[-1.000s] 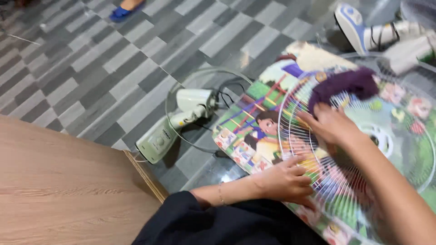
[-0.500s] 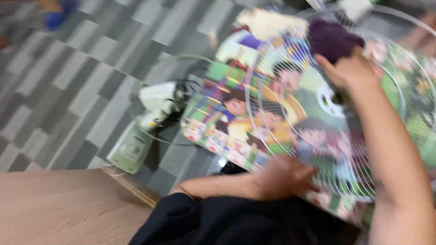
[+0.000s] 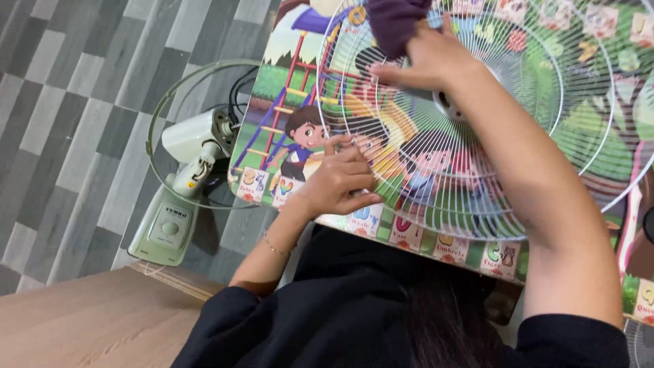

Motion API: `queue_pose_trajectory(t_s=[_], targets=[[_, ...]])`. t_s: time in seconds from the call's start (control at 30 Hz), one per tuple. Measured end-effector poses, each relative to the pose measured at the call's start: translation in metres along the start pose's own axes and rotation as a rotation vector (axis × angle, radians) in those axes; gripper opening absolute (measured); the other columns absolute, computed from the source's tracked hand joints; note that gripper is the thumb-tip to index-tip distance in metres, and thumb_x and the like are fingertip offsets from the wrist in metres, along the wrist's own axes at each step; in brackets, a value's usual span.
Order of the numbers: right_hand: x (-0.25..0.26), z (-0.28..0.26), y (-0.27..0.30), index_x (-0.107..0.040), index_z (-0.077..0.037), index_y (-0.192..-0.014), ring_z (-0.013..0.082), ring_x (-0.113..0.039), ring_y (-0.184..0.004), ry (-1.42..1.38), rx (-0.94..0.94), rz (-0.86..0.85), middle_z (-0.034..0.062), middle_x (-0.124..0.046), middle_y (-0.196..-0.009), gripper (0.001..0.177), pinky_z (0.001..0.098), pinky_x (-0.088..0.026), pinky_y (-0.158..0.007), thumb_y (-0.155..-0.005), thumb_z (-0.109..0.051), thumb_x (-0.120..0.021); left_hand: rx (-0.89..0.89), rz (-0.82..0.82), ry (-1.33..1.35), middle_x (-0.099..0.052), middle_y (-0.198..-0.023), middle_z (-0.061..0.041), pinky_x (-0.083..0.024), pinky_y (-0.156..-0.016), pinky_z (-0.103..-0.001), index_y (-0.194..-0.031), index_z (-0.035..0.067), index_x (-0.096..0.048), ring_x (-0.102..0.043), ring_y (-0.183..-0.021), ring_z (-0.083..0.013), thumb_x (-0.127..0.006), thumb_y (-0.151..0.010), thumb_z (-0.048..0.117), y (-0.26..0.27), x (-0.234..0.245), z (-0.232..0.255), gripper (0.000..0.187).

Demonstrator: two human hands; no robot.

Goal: Cleaning a fan grill using a cloth and a toothbrush

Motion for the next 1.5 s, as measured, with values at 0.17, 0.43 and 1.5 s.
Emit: queue_pose_trajectory(t_s=[0.17,0.43,1.5], targets=[[-0.007,-0.077,0.026,-0.041,0.002,-0.149,0.0400,-0.038,-0.141,0.058,0.197,-0.142,0.0257,-0.043,-0.153,0.101,0.0621,-0.002,-0.120,-0.096,-0.083,-0.028,0.028,-0.007,0.033,-0.062,-0.082,0.003,-0.027,-0.108,-0.045,-0.082,0.015,-0.068,-0.058,-0.090,-0.0182,-0.081,-0.084,0.034,-0.002,-0.002,-0.001,0.024],[0.028,-0.146,0.121,-0.052,0.007,-0.140,0.0449,-0.042,-0.141,-0.410,0.254,-0.444,0.0309,-0.050,-0.147,0.071,0.0697,-0.012,-0.119,-0.104,-0.053,-0.041,-0.128,0.371,-0.023,-0.054,-0.075,-0.005,-0.044,-0.077,-0.042,-0.076,0.009,-0.065,-0.057,-0.075,-0.0288,-0.089,-0.072,0.050,0.015,0.007,-0.014,0.048],[0.020,-0.171,0.198,-0.042,-0.008,-0.152,0.0261,-0.027,-0.152,-0.510,0.062,-0.435,0.0108,-0.031,-0.164,0.071,0.0437,-0.027,-0.118,-0.099,-0.056,-0.041,0.046,0.245,-0.108,-0.053,-0.077,0.002,-0.040,-0.086,-0.035,-0.072,0.014,-0.060,-0.051,-0.075,-0.0177,-0.087,-0.063,0.049,0.006,0.024,-0.002,0.045]])
Point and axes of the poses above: each hand's wrist, its own y-axis away from the middle knuckle, its own x-axis out of the back of the hand, z = x × y, the point moved 9 cm from there along -y, towards the middle knuckle
